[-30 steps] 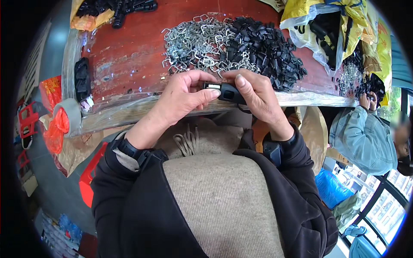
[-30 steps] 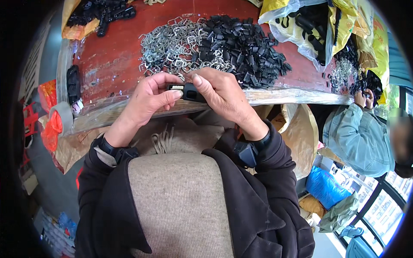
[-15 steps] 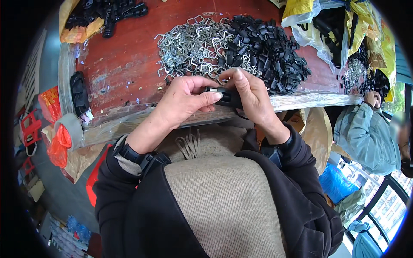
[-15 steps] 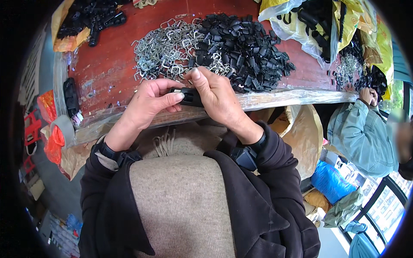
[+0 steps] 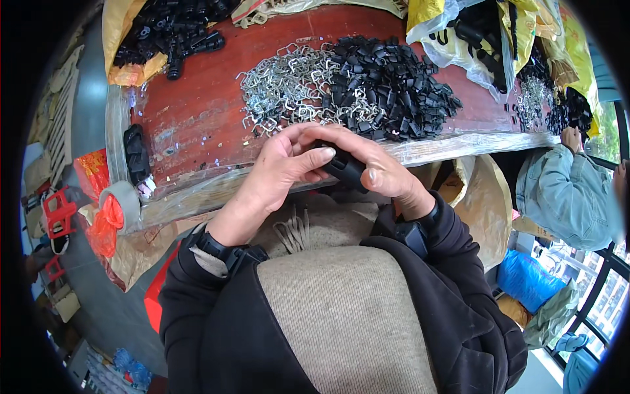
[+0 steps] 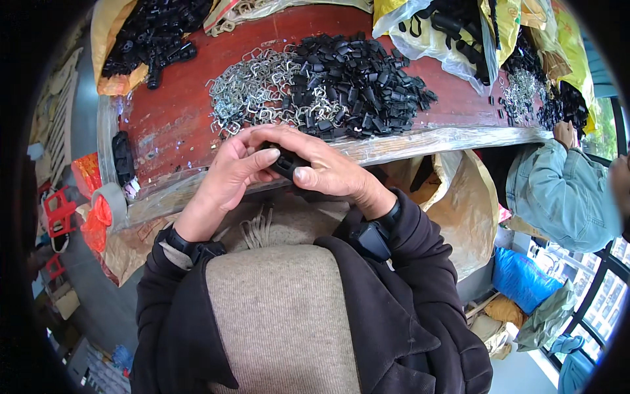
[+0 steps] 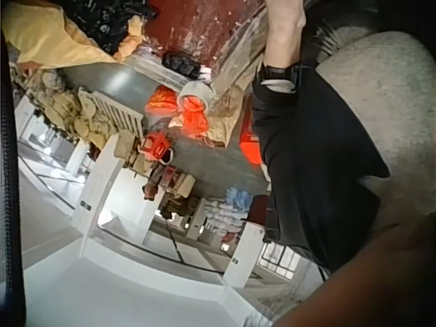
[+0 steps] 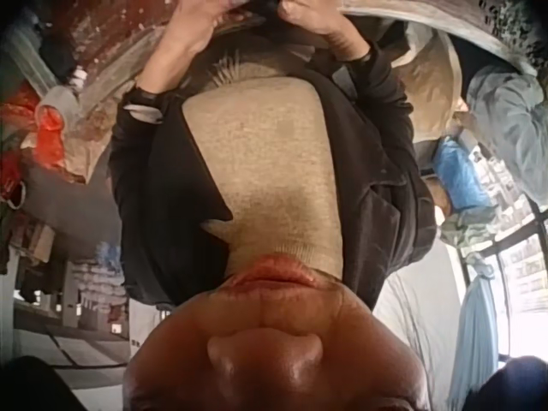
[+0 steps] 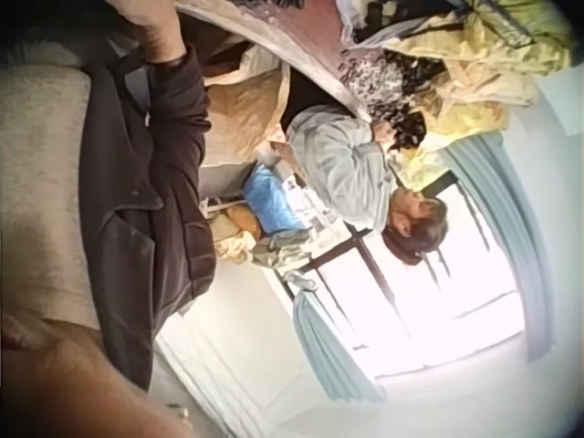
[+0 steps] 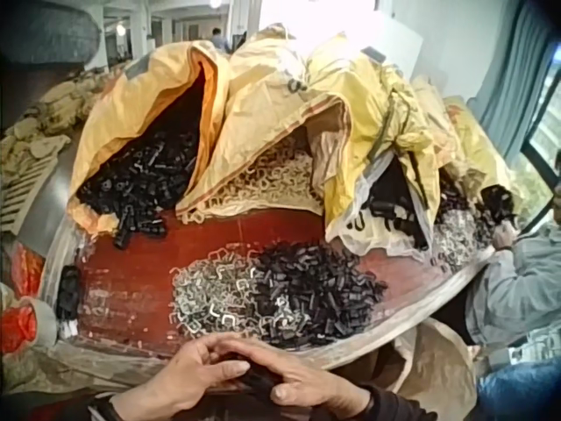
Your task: Manually assembling small plastic components by inserting metal clips into plastic housings.
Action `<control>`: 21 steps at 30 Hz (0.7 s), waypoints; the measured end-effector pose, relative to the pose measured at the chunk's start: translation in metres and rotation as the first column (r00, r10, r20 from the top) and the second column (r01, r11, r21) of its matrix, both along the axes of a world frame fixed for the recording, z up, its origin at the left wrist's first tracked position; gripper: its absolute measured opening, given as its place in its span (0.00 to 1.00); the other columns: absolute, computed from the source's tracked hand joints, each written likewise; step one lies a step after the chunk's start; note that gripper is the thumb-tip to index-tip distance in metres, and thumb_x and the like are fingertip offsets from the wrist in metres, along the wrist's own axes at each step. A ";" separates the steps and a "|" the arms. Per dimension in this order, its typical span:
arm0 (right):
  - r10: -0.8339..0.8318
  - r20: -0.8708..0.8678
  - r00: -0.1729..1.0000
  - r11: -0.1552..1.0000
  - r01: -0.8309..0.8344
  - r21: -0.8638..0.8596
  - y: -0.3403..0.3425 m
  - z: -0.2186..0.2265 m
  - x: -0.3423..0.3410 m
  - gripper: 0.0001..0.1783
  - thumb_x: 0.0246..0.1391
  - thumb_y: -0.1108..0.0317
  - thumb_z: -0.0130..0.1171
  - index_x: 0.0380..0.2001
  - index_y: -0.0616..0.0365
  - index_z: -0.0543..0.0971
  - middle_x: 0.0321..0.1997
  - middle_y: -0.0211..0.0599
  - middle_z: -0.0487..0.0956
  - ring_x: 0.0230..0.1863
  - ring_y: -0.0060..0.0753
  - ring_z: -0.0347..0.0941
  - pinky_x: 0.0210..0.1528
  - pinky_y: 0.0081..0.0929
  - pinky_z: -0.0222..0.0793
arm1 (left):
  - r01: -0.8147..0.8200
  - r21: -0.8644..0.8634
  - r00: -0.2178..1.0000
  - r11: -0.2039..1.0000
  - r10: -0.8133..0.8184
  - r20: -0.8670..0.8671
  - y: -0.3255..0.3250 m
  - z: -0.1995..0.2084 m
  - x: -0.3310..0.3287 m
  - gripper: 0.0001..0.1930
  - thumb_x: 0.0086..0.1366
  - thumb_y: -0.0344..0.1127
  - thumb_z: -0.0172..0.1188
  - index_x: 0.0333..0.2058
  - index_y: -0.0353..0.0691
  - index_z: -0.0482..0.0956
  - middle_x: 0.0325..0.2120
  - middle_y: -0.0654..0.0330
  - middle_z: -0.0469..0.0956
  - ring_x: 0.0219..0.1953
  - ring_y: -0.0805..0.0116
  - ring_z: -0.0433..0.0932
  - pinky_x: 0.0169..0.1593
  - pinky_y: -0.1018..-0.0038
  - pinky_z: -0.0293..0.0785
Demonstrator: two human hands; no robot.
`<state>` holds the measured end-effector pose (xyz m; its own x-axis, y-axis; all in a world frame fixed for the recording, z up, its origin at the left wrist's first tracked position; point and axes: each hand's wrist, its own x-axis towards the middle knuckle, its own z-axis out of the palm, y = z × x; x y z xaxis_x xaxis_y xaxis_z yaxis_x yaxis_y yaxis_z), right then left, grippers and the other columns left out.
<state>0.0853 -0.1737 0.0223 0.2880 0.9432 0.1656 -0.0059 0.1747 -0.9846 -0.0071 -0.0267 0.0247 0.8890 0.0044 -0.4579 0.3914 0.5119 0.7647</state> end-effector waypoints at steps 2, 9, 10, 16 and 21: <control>-0.022 -0.084 0.996 1.000 0.021 -0.006 0.001 0.000 0.000 0.46 0.41 0.33 0.41 0.49 0.66 0.62 0.47 0.47 0.65 0.51 0.39 0.59 0.54 0.31 0.51 | 0.004 -0.026 1.000 1.000 -0.005 -0.015 -0.001 0.002 0.001 0.21 0.51 0.33 0.60 0.43 0.37 0.66 0.28 0.64 0.72 0.25 0.80 0.72 0.28 0.85 0.70; -0.226 -0.325 0.918 0.973 0.227 -0.035 -0.001 -0.016 -0.003 0.45 0.40 0.32 0.45 0.42 0.69 0.67 0.40 0.41 0.70 0.41 0.28 0.66 0.46 0.24 0.60 | 0.079 -0.119 0.996 0.990 -0.084 -0.038 0.006 -0.004 0.004 0.28 0.51 0.42 0.59 0.48 0.37 0.60 0.28 0.60 0.72 0.25 0.76 0.73 0.28 0.84 0.70; -0.226 -0.328 0.917 0.973 0.226 -0.039 -0.002 -0.018 -0.002 0.45 0.40 0.32 0.45 0.42 0.69 0.67 0.40 0.41 0.70 0.41 0.28 0.66 0.46 0.24 0.60 | 0.038 -0.140 0.998 0.989 -0.045 -0.048 0.007 -0.006 0.004 0.30 0.52 0.45 0.58 0.49 0.35 0.58 0.29 0.59 0.72 0.26 0.75 0.73 0.28 0.83 0.70; -0.347 -0.255 0.902 0.937 0.344 -0.058 -0.015 -0.016 0.004 0.41 0.39 0.33 0.48 0.35 0.68 0.70 0.32 0.36 0.72 0.36 0.24 0.67 0.40 0.21 0.62 | -0.005 -0.139 1.000 0.990 0.003 -0.014 0.010 -0.011 0.006 0.25 0.59 0.43 0.46 0.50 0.33 0.55 0.31 0.53 0.73 0.28 0.69 0.75 0.31 0.80 0.73; -0.535 -0.107 0.838 0.845 0.527 -0.094 -0.056 -0.011 0.003 0.40 0.43 0.31 0.38 0.31 0.65 0.69 0.31 0.37 0.69 0.34 0.25 0.67 0.39 0.21 0.62 | -0.040 -0.094 0.999 0.995 0.043 0.026 0.010 -0.009 0.001 0.31 0.57 0.45 0.51 0.52 0.32 0.51 0.32 0.54 0.72 0.28 0.73 0.73 0.30 0.83 0.70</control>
<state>0.0885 -0.2296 0.0117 0.7616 0.6465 0.0447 -0.0513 0.1288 -0.9903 -0.0059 -0.0163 0.0160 0.9015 0.0001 -0.4327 0.3471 0.5969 0.7234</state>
